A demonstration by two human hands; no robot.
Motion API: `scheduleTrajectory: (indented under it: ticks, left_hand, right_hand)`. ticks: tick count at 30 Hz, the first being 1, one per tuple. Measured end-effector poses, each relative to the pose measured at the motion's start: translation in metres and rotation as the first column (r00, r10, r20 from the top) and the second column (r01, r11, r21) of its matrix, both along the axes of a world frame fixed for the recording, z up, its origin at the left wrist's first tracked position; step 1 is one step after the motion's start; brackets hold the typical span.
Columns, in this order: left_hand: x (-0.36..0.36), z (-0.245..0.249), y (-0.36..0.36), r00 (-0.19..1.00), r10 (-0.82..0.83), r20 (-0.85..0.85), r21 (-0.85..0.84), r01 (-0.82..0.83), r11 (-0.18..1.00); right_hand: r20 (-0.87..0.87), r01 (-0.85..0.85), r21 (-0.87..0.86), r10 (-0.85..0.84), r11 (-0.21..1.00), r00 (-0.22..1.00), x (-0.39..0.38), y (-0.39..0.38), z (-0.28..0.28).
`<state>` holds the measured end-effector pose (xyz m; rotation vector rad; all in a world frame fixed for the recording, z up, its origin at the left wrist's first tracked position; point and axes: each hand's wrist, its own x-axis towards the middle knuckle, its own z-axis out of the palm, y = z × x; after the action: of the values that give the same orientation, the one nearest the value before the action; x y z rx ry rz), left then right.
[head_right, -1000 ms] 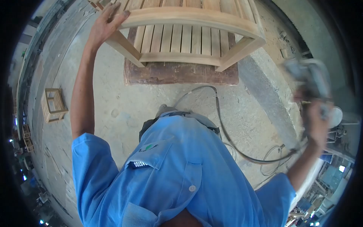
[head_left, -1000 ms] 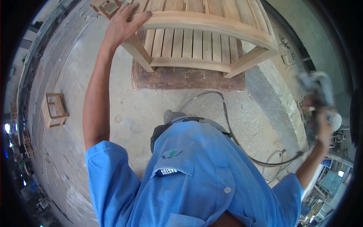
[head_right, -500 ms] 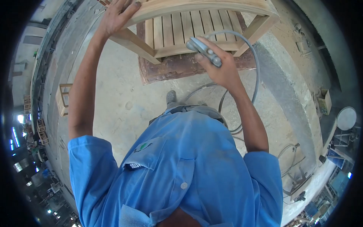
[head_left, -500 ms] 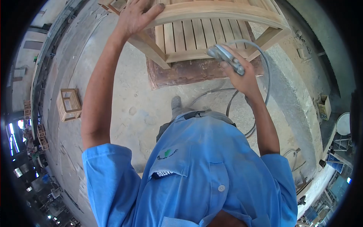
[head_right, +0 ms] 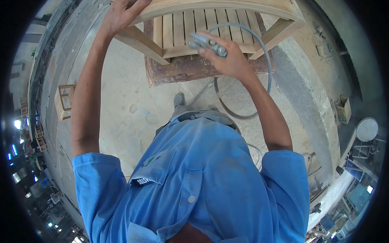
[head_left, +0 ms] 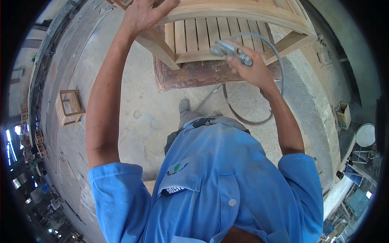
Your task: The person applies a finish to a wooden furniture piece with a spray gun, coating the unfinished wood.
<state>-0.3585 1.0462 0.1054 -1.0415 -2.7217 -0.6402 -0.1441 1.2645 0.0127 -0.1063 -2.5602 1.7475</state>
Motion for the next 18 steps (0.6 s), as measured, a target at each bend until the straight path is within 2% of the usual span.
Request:
scheduleTrajectory:
  ticks: [2,5,8,11,15,17,18]
  left_hand:
    - [0.002,0.0,0.0,1.0,0.012,0.023,0.002,-0.012,1.0]
    - [0.003,-0.002,0.001,0.999,0.031,0.024,-0.003,-0.031,1.0]
    - [0.0,-0.003,0.001,0.999,0.046,0.015,-0.013,-0.046,0.999]
    - [0.003,-0.002,0.002,0.998,0.062,0.021,-0.001,-0.062,0.998]
    - [0.003,-0.001,0.002,0.998,0.064,0.022,0.012,-0.065,0.998]
    - [0.002,-0.001,0.001,0.998,0.054,0.013,0.02,-0.054,0.998]
    - [0.0,-0.002,0.0,0.999,0.042,0.006,0.024,-0.043,0.999]
  right_hand:
    - [-0.018,-0.043,-0.035,0.043,0.998,0.999,0.014,-0.001,-0.006]
    - [-0.071,-0.086,0.064,0.09,0.994,0.993,0.009,0.008,-0.009]
    - [-0.219,0.033,0.028,-0.026,0.999,0.975,-0.008,0.013,-0.009]
    - [-0.277,0.116,0.076,-0.091,0.99,0.957,-0.022,0.021,-0.011]
    - [-0.168,0.054,0.105,-0.036,0.993,0.985,-0.01,0.019,-0.011]
    - [-0.015,-0.011,0.115,0.013,0.993,1.0,0.009,0.016,-0.001]
    - [-0.104,-0.035,0.122,0.048,0.992,0.993,0.015,0.017,-0.005]
